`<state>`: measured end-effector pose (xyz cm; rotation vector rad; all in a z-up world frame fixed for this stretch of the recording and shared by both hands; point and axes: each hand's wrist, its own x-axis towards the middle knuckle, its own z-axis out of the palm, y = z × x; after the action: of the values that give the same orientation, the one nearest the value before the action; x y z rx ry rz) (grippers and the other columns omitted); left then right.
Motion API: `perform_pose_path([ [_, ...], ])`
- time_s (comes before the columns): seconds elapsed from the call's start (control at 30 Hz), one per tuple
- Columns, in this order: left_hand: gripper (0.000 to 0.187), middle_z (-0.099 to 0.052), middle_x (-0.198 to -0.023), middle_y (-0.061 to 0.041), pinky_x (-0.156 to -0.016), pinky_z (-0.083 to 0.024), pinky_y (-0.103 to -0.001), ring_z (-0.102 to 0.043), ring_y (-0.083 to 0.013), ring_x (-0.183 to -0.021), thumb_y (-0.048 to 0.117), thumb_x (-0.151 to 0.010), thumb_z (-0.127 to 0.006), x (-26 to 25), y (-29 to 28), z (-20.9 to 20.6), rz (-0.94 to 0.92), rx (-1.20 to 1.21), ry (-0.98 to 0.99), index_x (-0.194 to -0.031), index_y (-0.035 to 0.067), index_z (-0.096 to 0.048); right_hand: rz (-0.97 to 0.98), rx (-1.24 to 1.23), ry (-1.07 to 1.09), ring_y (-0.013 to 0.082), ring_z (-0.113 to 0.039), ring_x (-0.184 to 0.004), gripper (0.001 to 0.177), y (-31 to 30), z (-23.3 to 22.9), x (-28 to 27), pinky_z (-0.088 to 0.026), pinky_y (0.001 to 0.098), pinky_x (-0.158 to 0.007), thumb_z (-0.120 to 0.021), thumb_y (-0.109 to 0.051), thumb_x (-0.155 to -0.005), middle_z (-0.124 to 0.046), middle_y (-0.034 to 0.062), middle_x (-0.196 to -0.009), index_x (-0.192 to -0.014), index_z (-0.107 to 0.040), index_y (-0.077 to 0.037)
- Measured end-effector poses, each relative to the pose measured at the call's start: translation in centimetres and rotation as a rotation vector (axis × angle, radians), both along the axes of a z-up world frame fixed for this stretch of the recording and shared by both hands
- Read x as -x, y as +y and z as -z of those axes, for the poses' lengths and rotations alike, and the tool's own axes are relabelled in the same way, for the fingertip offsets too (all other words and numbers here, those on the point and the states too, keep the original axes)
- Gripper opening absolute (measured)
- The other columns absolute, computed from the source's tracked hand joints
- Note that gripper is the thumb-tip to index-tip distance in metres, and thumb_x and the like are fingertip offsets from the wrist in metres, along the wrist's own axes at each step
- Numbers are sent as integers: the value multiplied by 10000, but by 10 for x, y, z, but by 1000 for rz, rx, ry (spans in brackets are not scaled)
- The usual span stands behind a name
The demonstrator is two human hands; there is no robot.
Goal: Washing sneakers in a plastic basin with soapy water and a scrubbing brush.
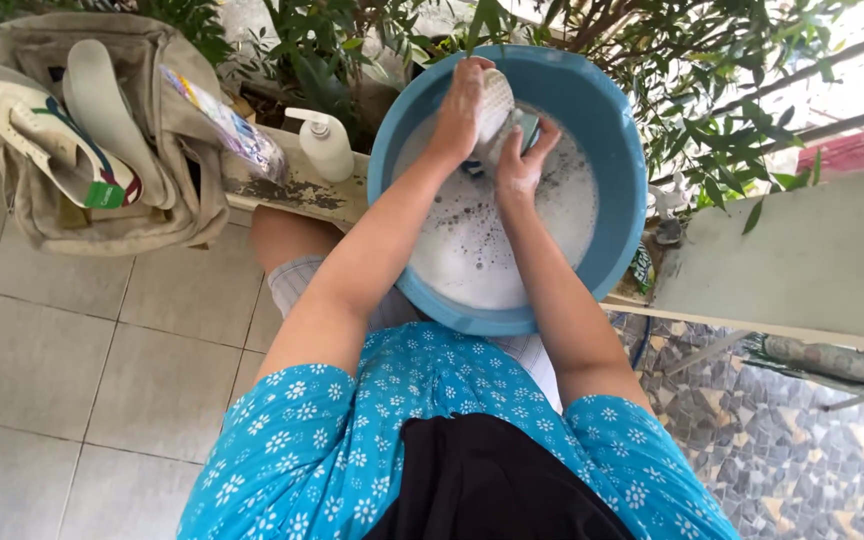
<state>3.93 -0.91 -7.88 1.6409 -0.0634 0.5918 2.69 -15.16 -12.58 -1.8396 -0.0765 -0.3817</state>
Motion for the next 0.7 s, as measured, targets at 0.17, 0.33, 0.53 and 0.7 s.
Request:
perform_pose_path([
  [0.17, 446, -596, -1217, -169, -1060, -459, -390, -611, -307, -1180, 394, -1145, -259, 12, -9, -21, 69, 6, 11, -1265, 57, -524, -152, -1, -254, 298, -496, -1317, 392, 16, -87, 36, -377, 395, -1182, -571, -103, -1085, -486, 159, -1379, -1434, -415, -17],
  [0.33, 444, -613, -1216, -155, -1062, -458, -384, -622, -313, -1181, 418, -1139, -292, 11, -9, -19, 86, 40, 55, -1261, 62, -527, -53, 54, -129, 291, -516, -1309, 445, 11, -70, 28, -392, 394, -1167, -562, -143, -1070, -501, 171, -1369, -1458, -402, 5],
  [0.53, 465, -601, -1240, -169, -1074, -428, -384, -594, -330, -1206, 418, -1135, -296, 9, -3, -17, 15, 26, 92, -1272, 48, -543, 0, 62, 145, 355, -623, -1172, 448, -9, 5, -3, -469, 443, -1034, -568, -234, -1021, -575, 204, -1289, -1376, -379, -37],
  [0.7, 478, -590, -1245, -159, -1102, -419, -369, -586, -312, -1222, 417, -1154, -276, -7, 3, 18, 22, -7, -2, -1285, 46, -548, 120, 152, 108, 420, -637, -1122, 449, -14, 67, -18, -485, 487, -1001, -585, -216, -971, -620, 253, -1220, -1363, -418, -74],
])
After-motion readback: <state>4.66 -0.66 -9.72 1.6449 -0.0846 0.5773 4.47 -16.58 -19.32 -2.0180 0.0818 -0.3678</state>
